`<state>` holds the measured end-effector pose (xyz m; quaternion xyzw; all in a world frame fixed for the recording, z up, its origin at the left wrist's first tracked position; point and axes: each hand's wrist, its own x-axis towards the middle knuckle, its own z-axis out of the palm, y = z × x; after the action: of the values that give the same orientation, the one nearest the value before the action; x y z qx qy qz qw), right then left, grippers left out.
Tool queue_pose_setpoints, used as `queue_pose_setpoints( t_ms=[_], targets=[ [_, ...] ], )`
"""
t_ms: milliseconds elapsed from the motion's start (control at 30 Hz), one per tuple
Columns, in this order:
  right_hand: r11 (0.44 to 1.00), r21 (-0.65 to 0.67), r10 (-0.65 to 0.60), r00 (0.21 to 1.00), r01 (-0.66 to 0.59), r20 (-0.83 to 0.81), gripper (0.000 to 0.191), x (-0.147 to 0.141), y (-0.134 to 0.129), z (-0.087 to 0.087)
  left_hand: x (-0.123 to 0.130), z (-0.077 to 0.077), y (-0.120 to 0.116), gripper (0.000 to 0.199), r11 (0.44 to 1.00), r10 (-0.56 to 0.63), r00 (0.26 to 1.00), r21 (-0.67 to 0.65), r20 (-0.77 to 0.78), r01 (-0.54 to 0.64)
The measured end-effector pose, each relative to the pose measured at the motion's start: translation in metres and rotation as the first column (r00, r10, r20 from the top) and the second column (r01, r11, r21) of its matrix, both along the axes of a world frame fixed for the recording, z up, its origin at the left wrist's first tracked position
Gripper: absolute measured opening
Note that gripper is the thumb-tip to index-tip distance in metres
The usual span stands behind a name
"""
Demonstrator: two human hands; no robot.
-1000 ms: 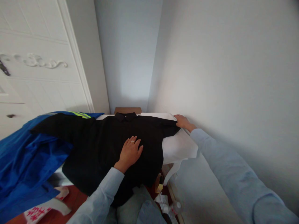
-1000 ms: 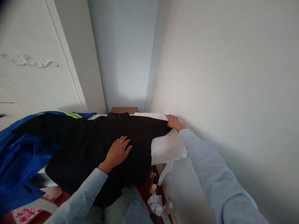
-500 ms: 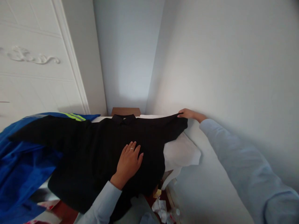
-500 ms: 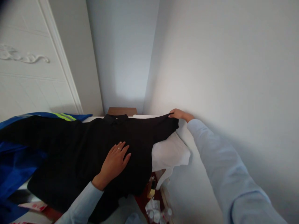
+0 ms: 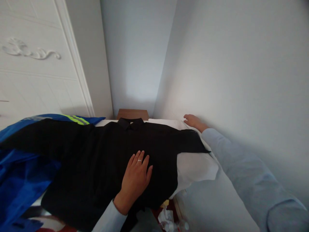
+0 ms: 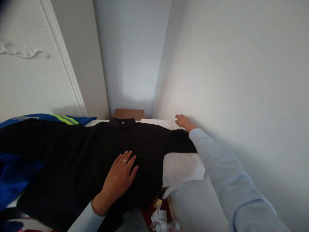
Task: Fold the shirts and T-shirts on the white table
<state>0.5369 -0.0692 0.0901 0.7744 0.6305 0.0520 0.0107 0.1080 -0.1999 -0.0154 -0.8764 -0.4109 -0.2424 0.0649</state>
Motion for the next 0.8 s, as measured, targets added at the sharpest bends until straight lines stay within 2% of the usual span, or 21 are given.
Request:
queue_pose_setpoints(
  t_ms=[133,200,367,467,567,667,800],
  targets=[
    [0.985,-0.011,0.170,0.984,-0.170,-0.051,0.050,-0.012,0.000,-0.036,0.001,-0.002,0.000,0.044,1.000,0.006,1.000,0.008,-0.004,-0.006],
    [0.975,-0.034,0.216,0.973,-0.220,-0.084,0.049,-0.013,-0.003,-0.057,0.001,-0.002,0.000,0.044,1.000,0.002,1.000,-0.005,0.004,-0.002],
    [0.972,0.044,0.232,0.968,-0.229,-0.094,0.052,-0.003,-0.017,-0.104,0.001,-0.001,-0.003,0.044,0.999,0.008,0.999,-0.052,0.040,-0.006],
    [0.967,0.115,0.238,0.967,-0.227,-0.091,0.059,0.005,-0.020,-0.122,0.000,-0.001,-0.005,0.047,0.997,0.004,0.999,-0.072,0.050,0.000],
    [0.962,0.132,0.252,0.964,-0.239,-0.090,0.062,0.011,-0.018,-0.128,-0.001,0.001,-0.007,0.050,0.995,-0.005,0.999,-0.101,0.046,0.010],
    [0.973,0.076,0.225,0.971,-0.219,-0.076,0.059,0.006,-0.018,-0.118,-0.001,0.002,-0.009,0.051,0.992,-0.008,0.999,-0.129,0.042,0.014],
    [0.999,0.000,-0.048,0.998,0.048,-0.036,0.053,-0.026,-0.013,-0.093,-0.002,0.003,-0.011,0.054,0.984,-0.010,0.999,-0.178,0.049,0.019]
  ],
)
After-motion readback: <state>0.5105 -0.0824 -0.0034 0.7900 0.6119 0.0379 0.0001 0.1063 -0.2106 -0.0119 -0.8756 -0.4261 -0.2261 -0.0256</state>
